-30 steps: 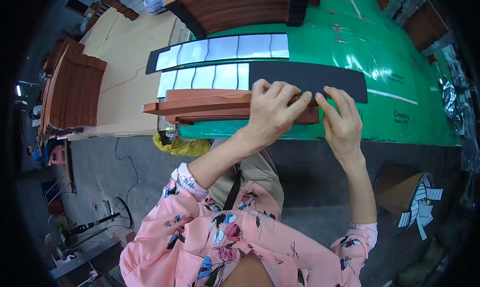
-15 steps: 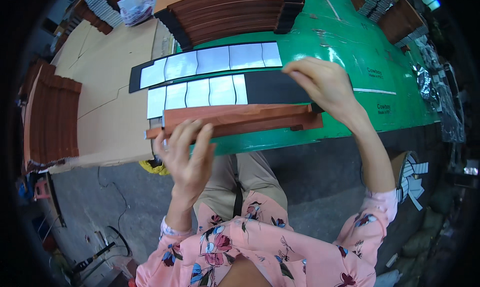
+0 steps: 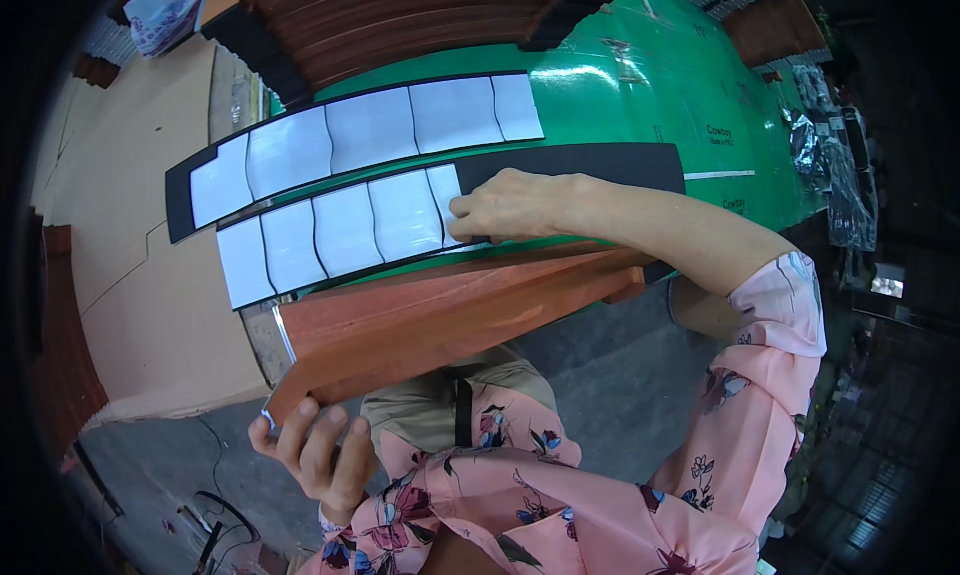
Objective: Assembling wooden slats and applying black adhesive strips to furniture components.
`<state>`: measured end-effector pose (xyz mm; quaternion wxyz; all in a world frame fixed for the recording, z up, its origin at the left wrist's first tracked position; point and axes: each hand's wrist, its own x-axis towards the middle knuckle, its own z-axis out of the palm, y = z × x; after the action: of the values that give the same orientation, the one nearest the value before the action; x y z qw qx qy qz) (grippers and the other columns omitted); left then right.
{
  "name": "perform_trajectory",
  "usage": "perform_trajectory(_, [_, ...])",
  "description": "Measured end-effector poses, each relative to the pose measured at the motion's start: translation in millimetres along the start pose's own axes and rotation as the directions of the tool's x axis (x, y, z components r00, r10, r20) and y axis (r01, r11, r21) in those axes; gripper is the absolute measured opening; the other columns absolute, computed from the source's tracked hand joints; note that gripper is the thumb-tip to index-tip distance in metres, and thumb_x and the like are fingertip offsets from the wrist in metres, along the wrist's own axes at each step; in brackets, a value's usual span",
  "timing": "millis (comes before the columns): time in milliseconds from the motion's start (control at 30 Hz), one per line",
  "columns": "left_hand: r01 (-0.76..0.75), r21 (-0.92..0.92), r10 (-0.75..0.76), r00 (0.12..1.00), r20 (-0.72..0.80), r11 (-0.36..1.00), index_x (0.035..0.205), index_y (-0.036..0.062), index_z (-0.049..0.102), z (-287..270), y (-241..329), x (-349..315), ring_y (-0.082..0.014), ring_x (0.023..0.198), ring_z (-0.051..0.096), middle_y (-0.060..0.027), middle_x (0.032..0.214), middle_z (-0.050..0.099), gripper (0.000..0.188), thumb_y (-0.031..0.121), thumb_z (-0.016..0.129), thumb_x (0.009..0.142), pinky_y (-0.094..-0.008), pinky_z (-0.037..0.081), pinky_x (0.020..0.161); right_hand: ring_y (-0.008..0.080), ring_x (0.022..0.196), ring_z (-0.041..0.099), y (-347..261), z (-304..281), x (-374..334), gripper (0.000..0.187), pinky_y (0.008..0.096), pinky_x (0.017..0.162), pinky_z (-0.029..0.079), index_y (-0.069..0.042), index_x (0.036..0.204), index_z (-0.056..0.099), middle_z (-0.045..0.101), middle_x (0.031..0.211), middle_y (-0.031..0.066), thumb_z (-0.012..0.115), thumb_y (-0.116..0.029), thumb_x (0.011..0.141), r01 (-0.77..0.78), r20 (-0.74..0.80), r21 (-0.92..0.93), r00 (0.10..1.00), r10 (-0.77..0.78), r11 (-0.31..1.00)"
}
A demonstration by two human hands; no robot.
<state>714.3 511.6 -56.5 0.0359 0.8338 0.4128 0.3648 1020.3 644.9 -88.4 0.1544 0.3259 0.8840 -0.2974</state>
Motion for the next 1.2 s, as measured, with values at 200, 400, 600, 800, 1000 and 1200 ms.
perform_trajectory(200, [-0.096,-0.071,0.09,0.992,-0.088,0.993,0.077,0.0275,0.066,6,-13,-1,-0.0109,0.097,0.052,0.0102,0.083,0.056,0.008,0.025,0.061,0.071,-0.0501,0.015,0.103,0.0211,0.079,0.057,11,0,1,0.021,0.0348,0.059,0.05,-0.009,0.093,0.054,0.048,0.086,0.0063,0.057,-0.002,0.073,0.167,0.019,-0.031,0.986,-0.167,0.985])
perform_trajectory(400, [-0.078,-0.059,0.072,0.994,-0.086,0.995,0.076,0.0278,0.066,13,-14,-6,-0.0089,0.097,0.051,0.0111,0.082,0.057,0.008,0.025,0.061,0.071,-0.0483,0.015,0.103,0.0193,0.076,0.055,19,9,1,0.021,0.0328,0.057,0.05,-0.007,0.089,0.052,0.047,0.084,0.006,0.059,-0.001,0.07,0.189,0.012,-0.082,0.982,-0.189,0.978])
perform_trajectory(600, [-0.054,-0.004,0.053,0.995,-0.084,0.999,0.079,0.0268,0.066,9,-9,-8,-0.0099,0.096,0.051,0.0106,0.083,0.058,0.008,0.024,0.062,0.072,-0.0483,0.016,0.104,0.0237,0.081,0.056,15,9,0,0.026,0.0341,0.063,0.052,-0.005,0.091,0.05,0.047,0.099,0.0065,0.065,-0.003,0.07,0.118,-0.072,0.024,0.991,-0.116,0.993])
perform_trajectory(800, [-0.002,0.007,0.002,1.0,-0.02,1.0,0.081,0.0255,0.066,6,-3,-7,-0.0116,0.098,0.052,0.0086,0.087,0.058,0.009,0.021,0.065,0.073,-0.0488,0.019,0.103,0.0284,0.087,0.057,17,6,-4,0.032,0.0377,0.073,0.05,-0.004,0.092,0.048,0.046,0.107,0.0078,0.07,-0.008,0.069,0.032,-0.014,0.158,0.999,-0.03,0.987])
perform_trajectory(1000, [0.051,0.04,-0.053,0.998,0.036,0.998,0.081,0.0188,0.062,-1,7,0,-0.0178,0.102,0.054,0.0047,0.093,0.06,0.018,0.003,0.066,0.072,-0.0485,0.029,0.102,0.0277,0.083,0.057,11,16,-5,0.025,0.0387,0.07,0.048,-0.003,0.083,0.051,0.048,0.102,0.0073,0.069,-0.011,0.069,-0.075,-0.1,0.198,0.99,0.097,0.977])
perform_trajectory(1200, [0.005,0.052,-0.003,1.0,-0.029,0.999,0.084,0.0202,0.068,5,3,-8,-0.0144,0.101,0.054,0.0063,0.096,0.06,0.015,0.015,0.069,0.069,-0.0493,0.022,0.101,0.0258,0.074,0.056,8,22,-3,0.021,0.038,0.062,0.045,-0.004,0.074,0.052,0.049,0.099,0.0063,0.064,-0.014,0.061,-0.154,-0.155,0.165,0.971,0.18,0.974])
